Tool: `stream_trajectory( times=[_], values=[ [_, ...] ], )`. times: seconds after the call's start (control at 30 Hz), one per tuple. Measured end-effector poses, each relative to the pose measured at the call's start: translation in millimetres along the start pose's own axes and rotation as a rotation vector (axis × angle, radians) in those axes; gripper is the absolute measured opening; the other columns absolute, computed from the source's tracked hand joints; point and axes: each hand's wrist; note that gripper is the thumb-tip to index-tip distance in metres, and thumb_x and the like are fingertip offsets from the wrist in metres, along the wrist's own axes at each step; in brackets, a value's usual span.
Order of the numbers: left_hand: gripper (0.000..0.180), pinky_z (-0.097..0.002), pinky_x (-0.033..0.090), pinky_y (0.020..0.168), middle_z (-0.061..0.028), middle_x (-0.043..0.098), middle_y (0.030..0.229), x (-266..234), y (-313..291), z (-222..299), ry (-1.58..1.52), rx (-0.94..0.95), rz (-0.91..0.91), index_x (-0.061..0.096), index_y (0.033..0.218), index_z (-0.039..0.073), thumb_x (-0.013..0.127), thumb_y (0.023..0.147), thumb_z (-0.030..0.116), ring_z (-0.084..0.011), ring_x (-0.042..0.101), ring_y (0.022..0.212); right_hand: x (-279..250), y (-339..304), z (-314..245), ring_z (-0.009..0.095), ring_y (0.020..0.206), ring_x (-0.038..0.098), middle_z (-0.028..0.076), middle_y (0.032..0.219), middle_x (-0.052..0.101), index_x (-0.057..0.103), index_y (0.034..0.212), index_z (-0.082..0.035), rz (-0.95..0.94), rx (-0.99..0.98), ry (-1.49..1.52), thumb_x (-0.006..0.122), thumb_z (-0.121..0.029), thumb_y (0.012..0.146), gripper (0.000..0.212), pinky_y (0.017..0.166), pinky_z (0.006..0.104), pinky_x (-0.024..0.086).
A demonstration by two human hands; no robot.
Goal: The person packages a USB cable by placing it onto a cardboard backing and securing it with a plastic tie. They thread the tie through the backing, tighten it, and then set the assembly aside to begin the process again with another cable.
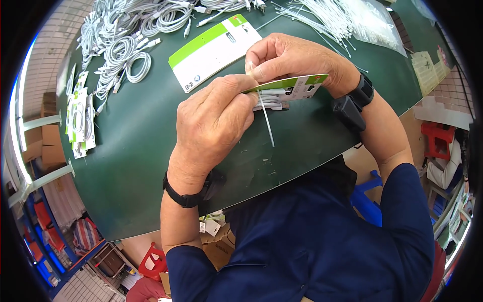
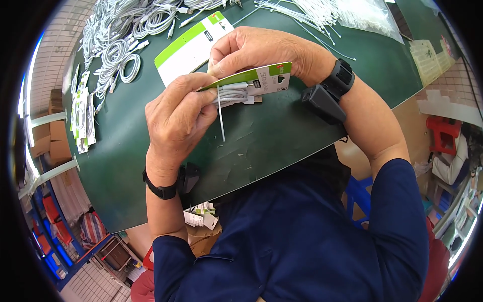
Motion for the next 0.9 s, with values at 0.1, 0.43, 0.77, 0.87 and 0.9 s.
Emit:
stream_trajectory(
  times=[0.1,0.43,0.77,0.87,0.9],
  values=[
    [0.018,-0.0312,0.054,0.059,-0.0018,0.069,0.093,2.3,-1.0,-2.1,-0.02,0.004,0.013,0.062,0.078,0.006,0.075,0.067,0.0,-0.0185,0.068,0.073,4.3,-1.9,-1.9,0.005,0.08,0.064,0.0,0.09,0.069,0.066,0.098,-0.001,0.015,-0.018,0.086,0.068,-0.012,0.093,0.012,0.073,0.0207,0.052],
    [0.016,-0.0315,0.056,0.063,-0.0065,0.07,0.088,6.1,-4.1,-9.3,-0.267,-0.264,0.018,0.065,0.081,0.002,0.072,0.068,-0.001,-0.0224,0.068,0.072,0.4,0.3,0.4,0.007,0.085,0.066,0.002,0.097,0.07,0.065,0.108,-0.001,0.065,0.039,0.051,0.068,-0.013,0.095,0.019,0.075,0.0215,0.054],
    [0.012,-0.0219,0.052,0.067,-0.0029,0.071,0.08,-9.5,-11.2,-38.0,-0.723,-0.797,0.251,0.072,0.09,-0.001,0.072,0.079,-0.002,-0.0072,0.065,0.077,-46.2,-17.4,-14.0,0.006,0.082,0.063,0.003,0.099,0.068,0.065,0.111,0.001,0.712,-0.414,0.012,0.064,-0.014,0.1,0.019,0.07,0.0196,0.05],
    [0.012,-0.0219,0.053,0.067,-0.0037,0.071,0.081,-19.6,-6.5,-50.8,-0.795,-0.922,0.451,0.072,0.091,-0.003,0.072,0.079,-0.003,-0.0089,0.065,0.074,-25.4,-23.1,-19.1,0.007,0.073,0.061,0.003,0.095,0.068,0.066,0.109,0.0,0.755,-0.626,-0.045,0.063,-0.013,0.1,0.016,0.061,0.0211,0.047],
    [0.011,-0.0219,0.053,0.068,-0.0041,0.071,0.082,-21.8,-4.4,-53.9,-0.851,-0.983,0.533,0.072,0.091,-0.003,0.073,0.079,-0.003,-0.0098,0.065,0.073,-7.2,-28.3,-21.0,0.007,0.069,0.059,0.004,0.092,0.068,0.066,0.107,0.0,0.734,-0.644,-0.115,0.063,-0.011,0.1,0.014,0.058,0.0219,0.045]
  ],
)
Point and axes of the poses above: each hand's wrist, its own y-axis towards the middle knuckle, its own x-axis out of the palm, z = x × y
